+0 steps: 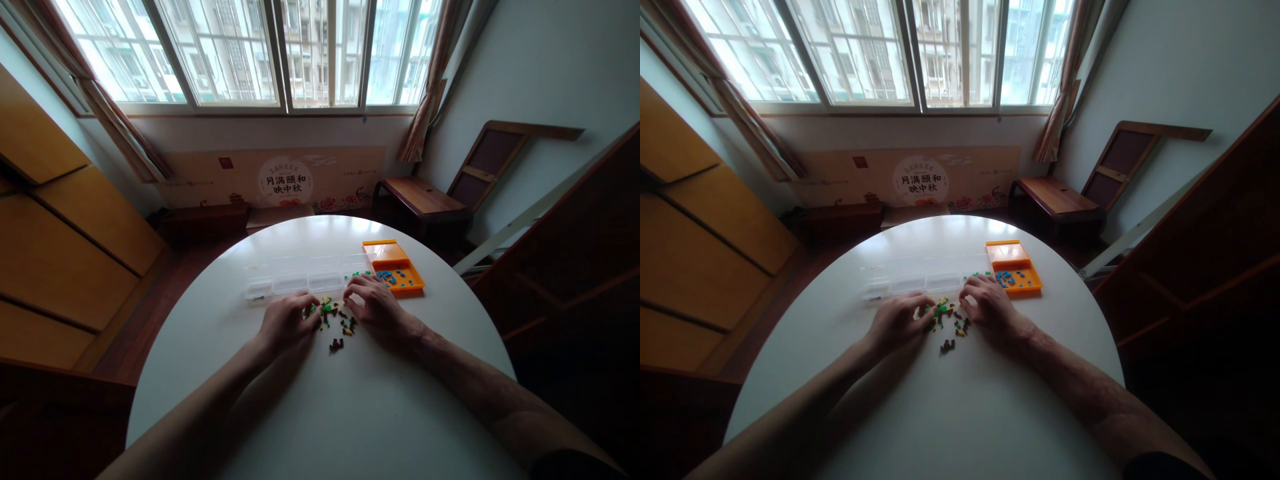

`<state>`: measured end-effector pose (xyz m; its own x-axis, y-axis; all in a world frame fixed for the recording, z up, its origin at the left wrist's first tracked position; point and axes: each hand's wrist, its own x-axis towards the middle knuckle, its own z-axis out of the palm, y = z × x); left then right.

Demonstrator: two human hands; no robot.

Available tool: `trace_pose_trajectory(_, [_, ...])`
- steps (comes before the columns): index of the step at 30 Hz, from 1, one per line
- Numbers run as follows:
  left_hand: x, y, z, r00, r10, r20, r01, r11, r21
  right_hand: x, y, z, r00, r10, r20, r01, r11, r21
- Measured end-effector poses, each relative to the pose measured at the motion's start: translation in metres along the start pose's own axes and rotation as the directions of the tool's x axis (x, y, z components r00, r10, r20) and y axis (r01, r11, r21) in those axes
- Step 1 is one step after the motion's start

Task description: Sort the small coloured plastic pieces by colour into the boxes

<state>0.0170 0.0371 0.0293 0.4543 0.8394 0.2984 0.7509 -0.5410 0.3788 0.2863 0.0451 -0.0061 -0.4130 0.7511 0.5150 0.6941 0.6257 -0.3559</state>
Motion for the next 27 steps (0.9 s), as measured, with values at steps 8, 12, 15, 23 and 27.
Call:
trace_pose_trajectory(8, [0.003, -0.002, 0.013, 0.99, 0.067, -0.127, -0.059, 0.996, 0.064, 0.0, -0.002, -0.002, 0.999, -0.019, 0.038, 0.021, 0.999, -0.04])
trace_pose_trajectory(12, [0.0, -0.009, 0.015, 0.978, 0.156, -0.139, -0.151, 0.987, 0.048, 0.001, 0.0, -0.001, 0.999, -0.029, 0.036, 0.03, 0.998, -0.049])
trace_pose_trajectory(15, [-0.001, -0.011, 0.015, 0.977, 0.151, -0.147, -0.148, 0.988, 0.031, 0.001, 0.002, 0.0, 0.998, -0.038, 0.045, 0.04, 0.998, -0.044])
trace_pose_trajectory(23, [0.0, -0.011, 0.016, 0.979, 0.144, -0.145, -0.143, 0.99, 0.017, 0.001, -0.003, -0.003, 0.998, -0.028, 0.061, 0.033, 0.997, -0.071])
trace_pose_trajectory(27, [-0.001, -0.012, 0.016, 0.98, 0.141, -0.144, -0.141, 0.99, 0.006, 0.002, -0.003, -0.003, 0.998, -0.042, 0.044, 0.044, 0.997, -0.059])
